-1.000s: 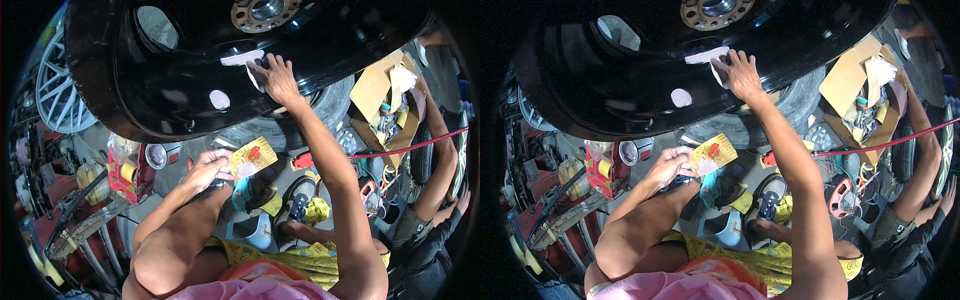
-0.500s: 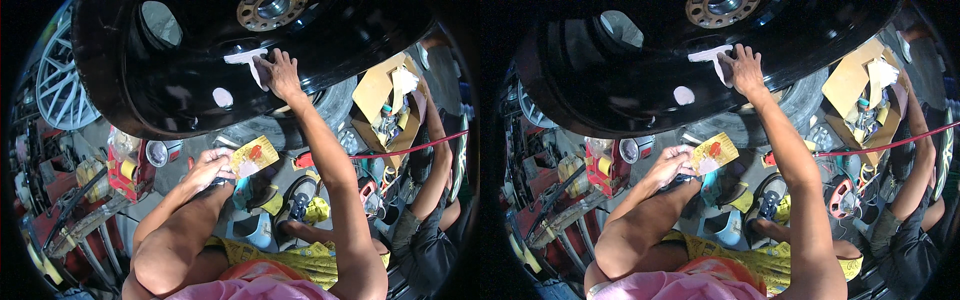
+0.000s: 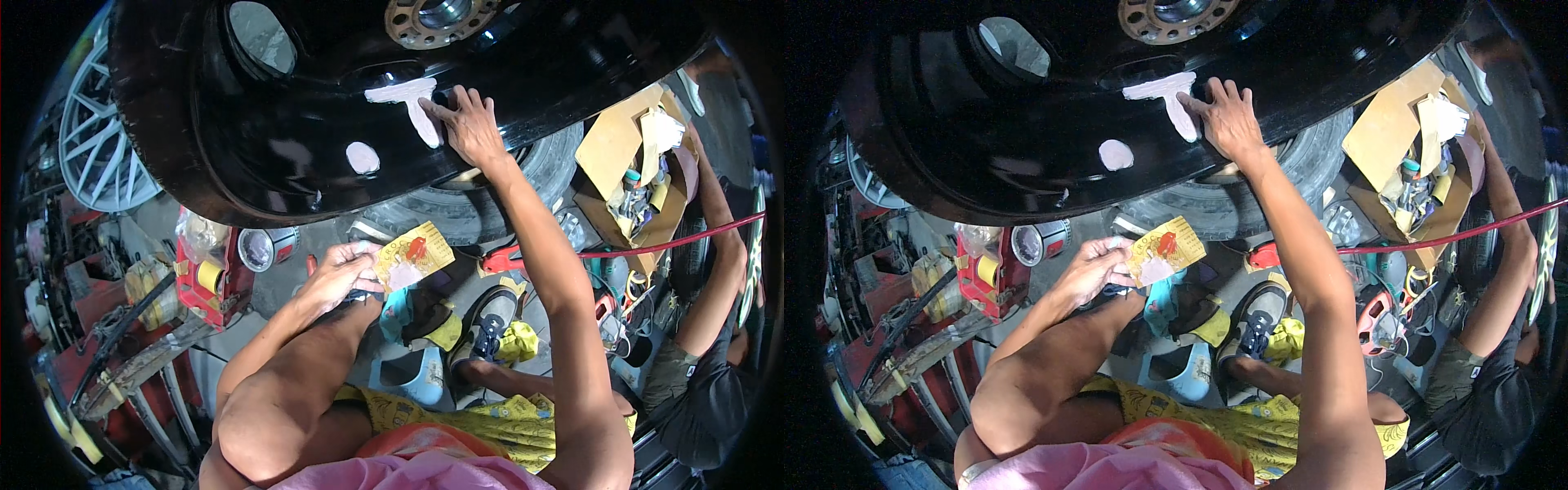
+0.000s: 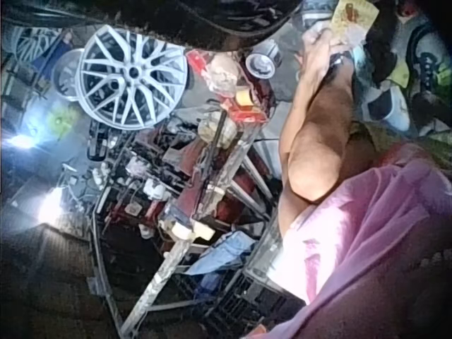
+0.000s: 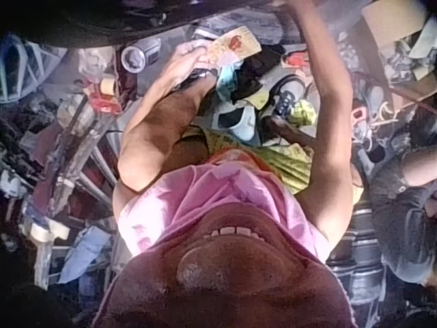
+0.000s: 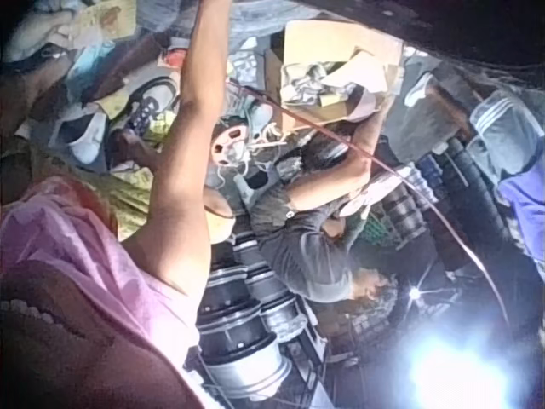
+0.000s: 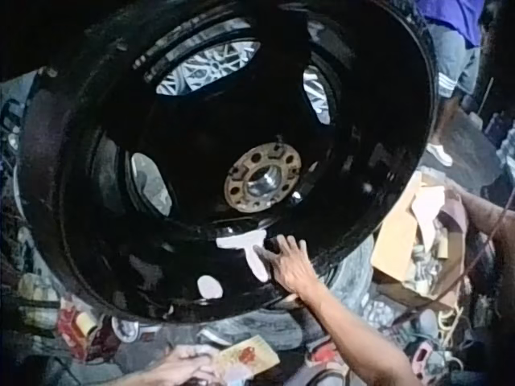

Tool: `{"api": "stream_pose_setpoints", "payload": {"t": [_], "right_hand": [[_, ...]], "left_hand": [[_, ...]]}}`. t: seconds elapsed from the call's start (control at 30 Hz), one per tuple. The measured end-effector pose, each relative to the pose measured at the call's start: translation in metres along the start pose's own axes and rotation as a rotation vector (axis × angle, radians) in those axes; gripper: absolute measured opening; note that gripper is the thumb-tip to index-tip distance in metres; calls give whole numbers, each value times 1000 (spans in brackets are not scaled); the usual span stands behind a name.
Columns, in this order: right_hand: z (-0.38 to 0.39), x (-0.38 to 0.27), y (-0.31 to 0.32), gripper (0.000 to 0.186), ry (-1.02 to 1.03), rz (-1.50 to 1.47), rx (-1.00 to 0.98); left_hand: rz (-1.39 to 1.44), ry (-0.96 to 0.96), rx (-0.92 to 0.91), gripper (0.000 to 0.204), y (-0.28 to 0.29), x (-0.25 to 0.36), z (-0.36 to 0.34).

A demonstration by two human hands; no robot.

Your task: The person applies a pink filler material to small indentations on the inner surface of a black car rim using their fingers, then smooths it out.

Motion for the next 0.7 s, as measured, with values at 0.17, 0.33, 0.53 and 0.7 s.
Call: {"api": "stream_pose_setpoints", "payload": {"t": [0.17,0.33,0.53,0.7], "right_hand": [[-1,11,0,57,-11,72,-41],[23,1,13,55,29,-50,-4],[49,-22,21,50,24,-85,17],[49,-25,25,51,10,-96,37]], "left_hand": [[6,3,-9,21,-1,1,0],[31,1,-28,25,2,3,2],[30,25,0,25,0,4,3],[11,15,-12,20,5,2,1]]}}
Point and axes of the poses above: each hand's wrist, its own z-axis away from the middle knuckle, its own y-axis out of the back of the hand, x = y × z, the point moved 3 cm from there along -z, towards the middle knuckle, and after that the axes turned 7 degrees about y, right-handed, at the moved point
